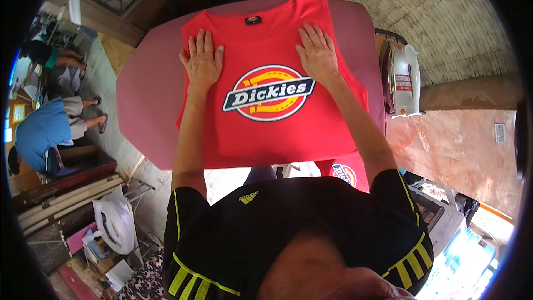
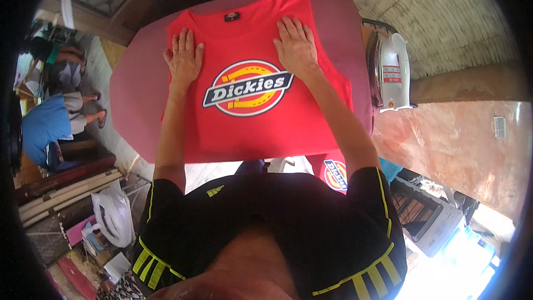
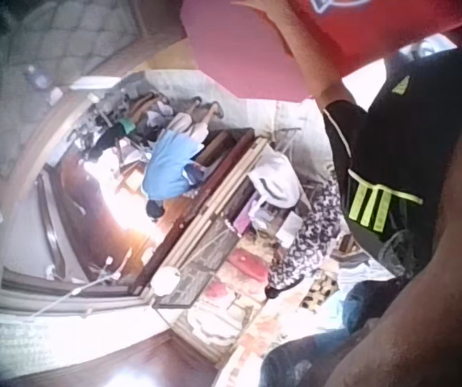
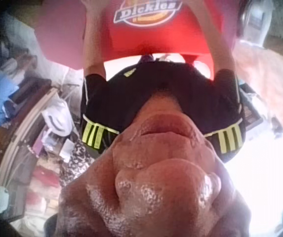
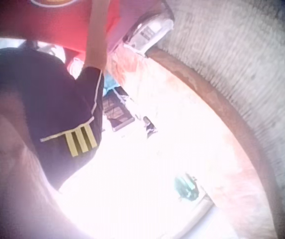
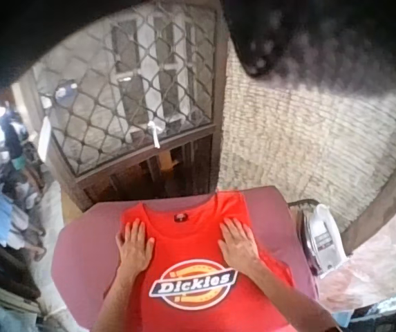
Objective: The person irons a red Dickies t-shirt on a pink ironing board using a white electric iron. They repeatedly smooth the fabric, adjust the shirt's position, and iron different sections including the front logo area and sleeves. The person briefly pauses to touch their face before resuming ironing.
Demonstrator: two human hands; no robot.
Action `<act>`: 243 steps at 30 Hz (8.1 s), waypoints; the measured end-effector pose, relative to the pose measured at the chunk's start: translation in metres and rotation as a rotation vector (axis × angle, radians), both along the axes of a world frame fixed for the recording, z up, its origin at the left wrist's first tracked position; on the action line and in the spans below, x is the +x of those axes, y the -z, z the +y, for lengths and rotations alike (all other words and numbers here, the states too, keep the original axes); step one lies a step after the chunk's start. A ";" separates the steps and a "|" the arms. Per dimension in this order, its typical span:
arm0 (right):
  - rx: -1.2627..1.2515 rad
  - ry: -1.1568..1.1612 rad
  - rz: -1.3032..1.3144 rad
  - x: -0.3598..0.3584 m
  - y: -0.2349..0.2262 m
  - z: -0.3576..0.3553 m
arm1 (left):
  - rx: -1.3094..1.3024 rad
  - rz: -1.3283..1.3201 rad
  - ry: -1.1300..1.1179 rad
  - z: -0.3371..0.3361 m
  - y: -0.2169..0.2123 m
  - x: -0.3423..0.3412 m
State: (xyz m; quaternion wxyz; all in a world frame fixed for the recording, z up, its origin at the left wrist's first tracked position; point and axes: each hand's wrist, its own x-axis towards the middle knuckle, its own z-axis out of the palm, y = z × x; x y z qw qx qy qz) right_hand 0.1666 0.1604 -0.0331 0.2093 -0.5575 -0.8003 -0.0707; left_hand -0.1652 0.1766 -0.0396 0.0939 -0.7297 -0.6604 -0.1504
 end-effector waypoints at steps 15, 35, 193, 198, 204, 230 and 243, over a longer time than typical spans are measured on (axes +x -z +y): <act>-0.003 0.081 -0.012 0.023 0.000 0.132 | 0.134 -0.249 0.500 0.044 -0.025 0.102; 0.011 0.178 0.410 0.107 -0.037 -0.132 | 0.115 -0.028 0.569 0.068 -0.006 0.236; -0.170 0.274 0.021 0.077 -0.090 0.070 | -0.116 -0.820 0.741 0.202 -0.003 0.200; 0.181 0.035 0.214 0.064 -0.101 0.037 | -0.105 -0.752 0.712 0.208 0.001 0.191; -0.068 0.254 0.160 0.059 -0.107 0.062 | -0.098 -0.745 0.772 0.214 0.005 0.197; -0.394 0.483 0.423 0.068 -0.124 -0.194 | 0.056 -0.737 0.806 0.204 -0.005 0.198; -0.082 0.227 0.212 0.060 -0.115 0.057 | -0.126 -0.738 0.762 0.201 -0.015 0.192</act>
